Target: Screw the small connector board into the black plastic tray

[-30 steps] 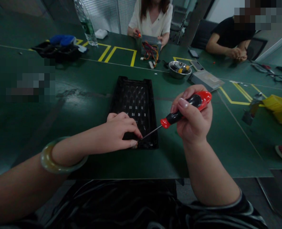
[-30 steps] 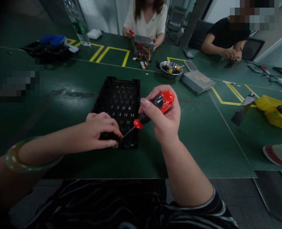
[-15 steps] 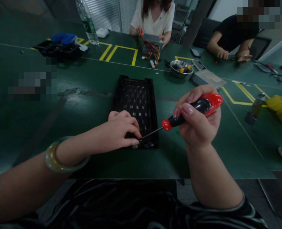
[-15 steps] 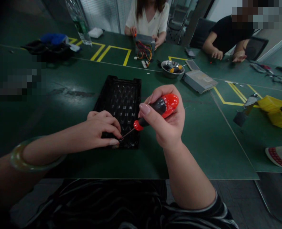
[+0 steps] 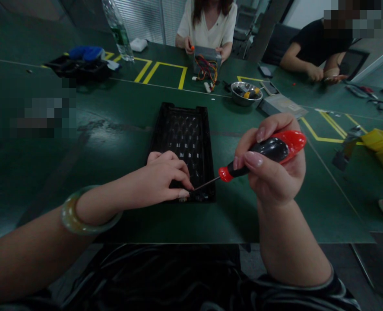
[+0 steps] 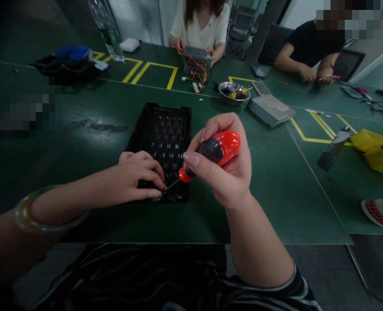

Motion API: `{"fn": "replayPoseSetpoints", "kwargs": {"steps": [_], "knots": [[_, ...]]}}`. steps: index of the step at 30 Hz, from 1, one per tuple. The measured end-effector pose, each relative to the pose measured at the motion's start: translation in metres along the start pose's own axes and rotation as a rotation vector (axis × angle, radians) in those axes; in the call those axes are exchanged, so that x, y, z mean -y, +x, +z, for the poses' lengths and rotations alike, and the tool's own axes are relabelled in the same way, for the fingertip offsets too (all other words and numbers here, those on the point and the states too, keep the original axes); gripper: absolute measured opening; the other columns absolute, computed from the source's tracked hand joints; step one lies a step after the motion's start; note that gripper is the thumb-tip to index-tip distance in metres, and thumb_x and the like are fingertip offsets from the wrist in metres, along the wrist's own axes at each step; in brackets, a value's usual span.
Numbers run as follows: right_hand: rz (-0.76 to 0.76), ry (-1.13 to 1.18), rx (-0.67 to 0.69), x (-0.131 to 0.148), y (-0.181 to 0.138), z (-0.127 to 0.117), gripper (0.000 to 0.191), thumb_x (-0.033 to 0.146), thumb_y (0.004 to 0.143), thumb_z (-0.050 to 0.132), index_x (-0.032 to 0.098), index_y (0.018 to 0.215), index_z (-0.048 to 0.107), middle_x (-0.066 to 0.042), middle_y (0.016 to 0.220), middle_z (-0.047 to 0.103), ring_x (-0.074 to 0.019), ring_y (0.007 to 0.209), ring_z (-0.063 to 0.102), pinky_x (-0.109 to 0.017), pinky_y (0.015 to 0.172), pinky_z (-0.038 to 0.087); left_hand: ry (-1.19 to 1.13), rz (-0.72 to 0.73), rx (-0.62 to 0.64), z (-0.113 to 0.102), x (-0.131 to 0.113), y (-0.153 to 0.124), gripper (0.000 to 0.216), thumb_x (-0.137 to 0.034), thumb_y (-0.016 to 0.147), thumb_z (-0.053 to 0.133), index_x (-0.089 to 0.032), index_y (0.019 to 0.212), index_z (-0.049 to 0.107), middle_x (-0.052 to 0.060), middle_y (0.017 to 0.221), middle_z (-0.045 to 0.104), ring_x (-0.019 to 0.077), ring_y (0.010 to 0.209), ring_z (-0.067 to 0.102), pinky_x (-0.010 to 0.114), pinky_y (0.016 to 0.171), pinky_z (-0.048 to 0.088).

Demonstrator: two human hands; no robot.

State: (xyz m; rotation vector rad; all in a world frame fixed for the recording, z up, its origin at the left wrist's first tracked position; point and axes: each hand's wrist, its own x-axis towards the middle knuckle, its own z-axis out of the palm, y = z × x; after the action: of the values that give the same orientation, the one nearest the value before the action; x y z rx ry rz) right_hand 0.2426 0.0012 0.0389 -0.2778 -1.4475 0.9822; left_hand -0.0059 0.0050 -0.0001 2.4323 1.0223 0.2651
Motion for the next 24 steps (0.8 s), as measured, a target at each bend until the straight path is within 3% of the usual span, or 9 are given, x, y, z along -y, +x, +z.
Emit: {"fn": "replayPoseSetpoints", "kwargs": {"steps": [5, 13, 24], "knots": [[0.068, -0.105, 0.109, -0.004, -0.005, 0.003, 0.039, 0.014, 0.083, 0.082, 0.028, 0.107, 0.055, 0.007, 0.082, 0.063, -0.0107, 0.062, 0.065, -0.024, 0.048, 0.053, -0.012, 0.006, 0.009, -0.001, -0.004, 0.0, 0.01, -0.039, 0.09, 0.082, -0.041, 0.099, 0.085, -0.005, 0.114, 0.077, 0.0243, 0.113, 0.056, 0.042, 0.094, 0.022], [-0.13, -0.078, -0.145, -0.005, 0.005, 0.0, 0.037, 0.021, 0.082, 0.085, 0.025, 0.099, 0.053, 0.007, 0.076, 0.054, -0.0073, 0.056, 0.059, -0.021, 0.047, 0.05, 0.013, -0.032, 0.003, 0.0, 0.0, -0.001, 0.012, -0.047, 0.095, 0.074, -0.04, 0.098, 0.083, -0.004, 0.113, 0.076, 0.0259, 0.113, 0.054, 0.043, 0.092, 0.021], [-0.18, -0.12, -0.131, -0.016, 0.001, 0.008, 0.037, 0.026, 0.082, 0.086, 0.027, 0.1, 0.054, 0.007, 0.08, 0.053, -0.0068, 0.056, 0.058, -0.02, 0.044, 0.048, -0.007, -0.05, 0.011, -0.003, 0.0, 0.001, 0.011, -0.049, 0.09, 0.079, -0.04, 0.094, 0.084, -0.004, 0.114, 0.076, 0.0253, 0.115, 0.052, 0.043, 0.092, 0.021]]}}
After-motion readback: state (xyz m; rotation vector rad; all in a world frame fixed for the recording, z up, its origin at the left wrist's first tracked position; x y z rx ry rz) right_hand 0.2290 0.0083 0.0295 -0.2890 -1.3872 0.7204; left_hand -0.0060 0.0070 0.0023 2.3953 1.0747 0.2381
